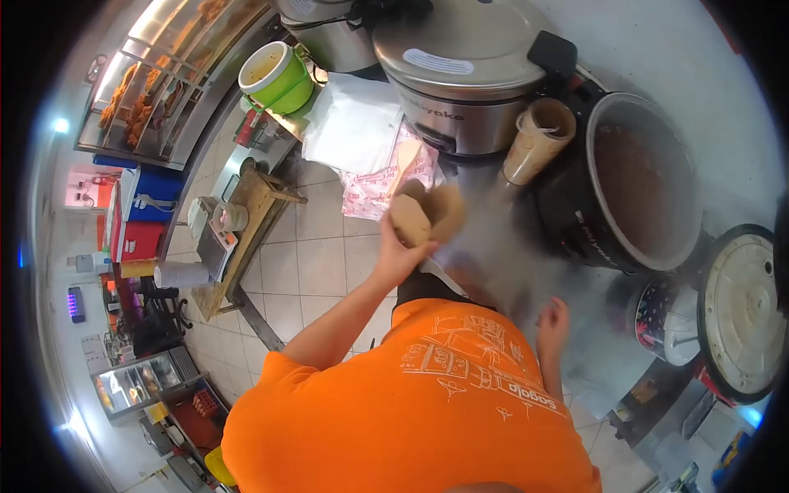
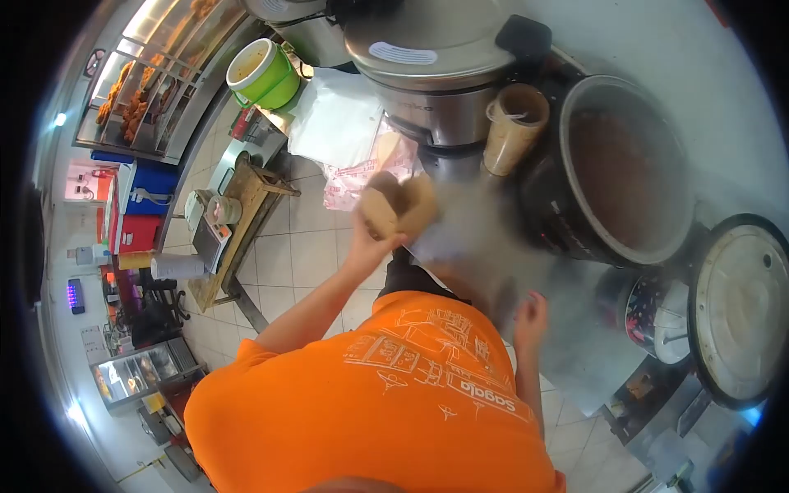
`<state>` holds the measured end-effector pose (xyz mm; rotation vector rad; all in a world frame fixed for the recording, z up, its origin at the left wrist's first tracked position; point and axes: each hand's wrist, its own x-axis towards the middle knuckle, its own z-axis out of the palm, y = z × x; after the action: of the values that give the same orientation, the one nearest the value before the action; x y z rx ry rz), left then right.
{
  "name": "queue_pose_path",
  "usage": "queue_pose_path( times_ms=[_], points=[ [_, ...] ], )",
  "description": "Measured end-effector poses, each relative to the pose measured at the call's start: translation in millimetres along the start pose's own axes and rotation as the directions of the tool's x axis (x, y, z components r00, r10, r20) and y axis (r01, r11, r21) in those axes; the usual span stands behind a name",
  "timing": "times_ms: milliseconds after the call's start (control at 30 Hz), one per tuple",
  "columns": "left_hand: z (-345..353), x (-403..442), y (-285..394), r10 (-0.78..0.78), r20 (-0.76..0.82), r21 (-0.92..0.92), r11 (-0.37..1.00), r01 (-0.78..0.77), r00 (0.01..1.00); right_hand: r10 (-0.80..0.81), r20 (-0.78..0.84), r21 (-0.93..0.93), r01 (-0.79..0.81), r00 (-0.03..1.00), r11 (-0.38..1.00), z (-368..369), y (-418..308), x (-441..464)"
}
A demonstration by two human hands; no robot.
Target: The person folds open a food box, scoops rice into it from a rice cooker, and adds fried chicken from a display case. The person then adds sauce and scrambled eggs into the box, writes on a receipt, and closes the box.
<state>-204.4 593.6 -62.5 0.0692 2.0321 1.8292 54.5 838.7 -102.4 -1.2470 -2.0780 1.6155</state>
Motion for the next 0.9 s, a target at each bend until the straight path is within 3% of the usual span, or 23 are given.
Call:
queue_pose_path(
  times_ms=[33,100,200,233,300,400,467,500,567,633,700,733,767,833,867,900],
  points=[
    [-15.0,11.2,-6.3,0.053,-0.049,0.076,0.996,-0.049,0.997,-0.017,0.179,0.051,0.008,0.984,0.999,26.3,1.5,13.2],
    [-41.0,24.6,2.2,0.109,-0.085,0.08,0.991,-0.103,0.99,-0.141,0.334,-0.131,0.194,0.932,0.972,79.9,-38.5,33.9],
    [-90.7,44.8,19.5,0.206,-0.13,0.073,0.978,-0.198,0.97,-0.142,0.546,-0.29,0.345,0.825,0.893,158.6,-106.0,58.6],
    [-112.8,51.4,18.6,0.247,-0.177,0.151,0.963,-0.222,0.953,-0.134,0.594,-0.314,0.382,0.794,0.869,187.9,-122.1,66.5],
    [-157.7,69.2,13.6,0.269,-0.207,0.208,0.952,-0.226,0.941,-0.154,0.597,-0.336,0.42,0.787,0.843,257.1,-142.2,85.2],
    [-209.5,73.6,7.3,0.337,-0.288,0.251,0.93,-0.27,0.896,-0.114,0.527,-0.642,0.482,0.842,0.596,344.0,-164.0,117.9],
    [-225.7,74.7,12.9,0.474,-0.322,0.258,0.877,-0.405,0.82,-0.221,0.52,-0.712,0.562,0.825,0.422,385.4,-150.5,135.2],
    [-226.8,76.4,13.5,0.583,-0.308,0.361,0.803,-0.475,0.752,-0.173,0.54,-0.732,0.561,0.824,0.386,392.8,-139.9,147.6],
    [-213.6,75.1,35.3,0.644,-0.291,0.422,0.75,-0.51,0.707,0.035,0.514,-0.785,0.453,0.857,0.422,385.5,-174.4,145.4],
    [-206.9,80.8,31.8,0.702,-0.264,0.432,0.699,-0.57,0.661,0.053,0.464,-0.813,0.401,0.884,0.421,381.9,-163.2,155.4],
    [-200.8,85.8,13.5,0.614,-0.122,0.374,0.756,-0.537,0.78,0.073,0.393,-0.844,0.328,0.917,0.424,377.8,-127.1,159.7],
    [-196.0,87.8,16.8,0.582,-0.06,0.345,0.775,-0.53,0.811,0.033,0.42,-0.705,0.304,0.907,0.641,379.1,-96.7,163.2],
    [-189.1,87.8,47.7,0.645,-0.041,0.36,0.722,-0.591,0.763,0.023,0.379,-0.667,0.256,0.925,0.7,364.5,-119.3,148.7],
    [-169.1,96.9,41.9,0.697,-0.017,0.152,0.71,-0.687,0.717,0.005,0.343,-0.606,0.217,0.939,0.765,326.4,-186.0,111.3],
    [-158.4,95.2,32.2,0.615,0.012,-0.034,0.788,-0.614,0.789,-0.097,0.264,-0.551,0.233,0.96,0.801,316.7,-154.0,113.4],
    [-147.2,93.3,23.0,0.525,0.039,-0.212,0.836,-0.506,0.85,-0.001,0.234,-0.53,0.129,0.972,0.838,298.3,-154.4,104.3]
  ],
)
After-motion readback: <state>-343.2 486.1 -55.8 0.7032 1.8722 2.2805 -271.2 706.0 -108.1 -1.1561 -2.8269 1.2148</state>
